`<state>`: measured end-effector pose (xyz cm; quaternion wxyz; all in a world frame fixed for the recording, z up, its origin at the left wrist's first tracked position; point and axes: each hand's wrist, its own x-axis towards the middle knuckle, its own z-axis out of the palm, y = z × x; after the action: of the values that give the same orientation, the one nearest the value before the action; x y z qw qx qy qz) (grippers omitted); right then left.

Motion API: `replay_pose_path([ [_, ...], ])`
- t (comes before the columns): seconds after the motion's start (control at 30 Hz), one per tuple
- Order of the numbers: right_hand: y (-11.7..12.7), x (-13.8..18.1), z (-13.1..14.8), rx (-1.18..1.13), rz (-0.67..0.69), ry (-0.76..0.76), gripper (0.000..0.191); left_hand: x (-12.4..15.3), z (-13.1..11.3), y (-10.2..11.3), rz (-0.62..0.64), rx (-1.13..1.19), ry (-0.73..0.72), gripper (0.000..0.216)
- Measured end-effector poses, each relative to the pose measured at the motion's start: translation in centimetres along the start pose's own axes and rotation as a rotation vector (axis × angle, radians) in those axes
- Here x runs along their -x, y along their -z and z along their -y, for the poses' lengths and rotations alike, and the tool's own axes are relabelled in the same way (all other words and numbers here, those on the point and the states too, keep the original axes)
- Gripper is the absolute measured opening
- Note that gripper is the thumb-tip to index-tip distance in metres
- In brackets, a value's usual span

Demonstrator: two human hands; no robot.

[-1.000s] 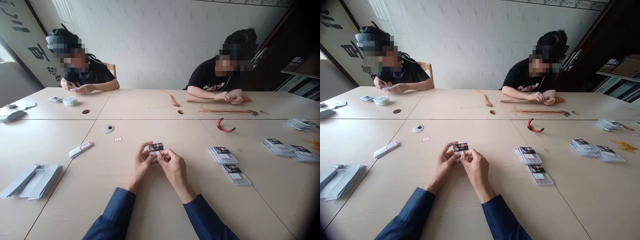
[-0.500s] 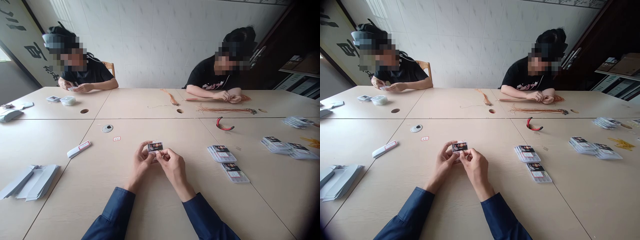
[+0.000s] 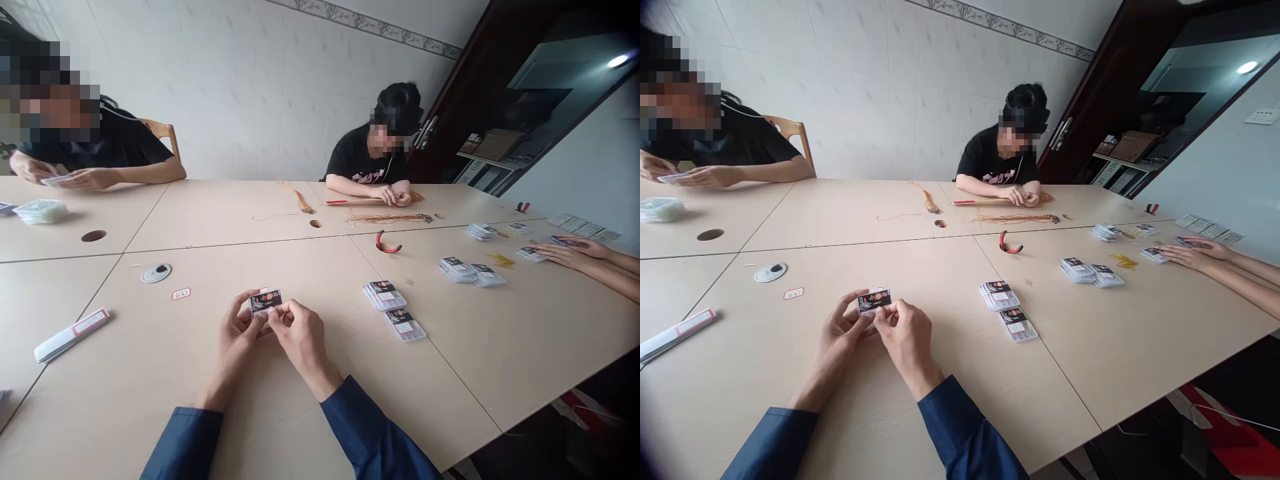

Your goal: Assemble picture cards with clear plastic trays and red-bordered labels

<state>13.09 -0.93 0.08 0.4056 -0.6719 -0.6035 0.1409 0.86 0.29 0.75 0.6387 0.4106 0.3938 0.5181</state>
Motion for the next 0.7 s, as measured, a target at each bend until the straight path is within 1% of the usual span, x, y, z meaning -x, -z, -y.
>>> replay_pose_path([
  [0.17,-0.02,-0.06,0.03,0.016,-0.019,0.005,0.021,0.01,-0.07,-0.03,-0.004,-0.020,0.004,0.052],
  [0.33,0.01,-0.11,-0.06,-0.014,-0.017,-0.002,0.021,-0.07,0.03,0.07,-0.016,0.012,0.007,0.054],
  [0.5,0.20,-0.04,-0.16,-0.058,-0.040,0.000,0.028,0.06,0.21,0.19,-0.001,0.038,-0.017,0.047],
  [0.57,0.26,-0.01,-0.19,-0.078,-0.034,0.005,0.029,0.12,0.23,0.19,0.003,0.039,-0.026,0.044],
  [0.7,0.25,0.03,-0.16,-0.086,0.003,0.006,0.026,0.21,0.25,0.16,-0.007,0.056,-0.019,0.044],
])
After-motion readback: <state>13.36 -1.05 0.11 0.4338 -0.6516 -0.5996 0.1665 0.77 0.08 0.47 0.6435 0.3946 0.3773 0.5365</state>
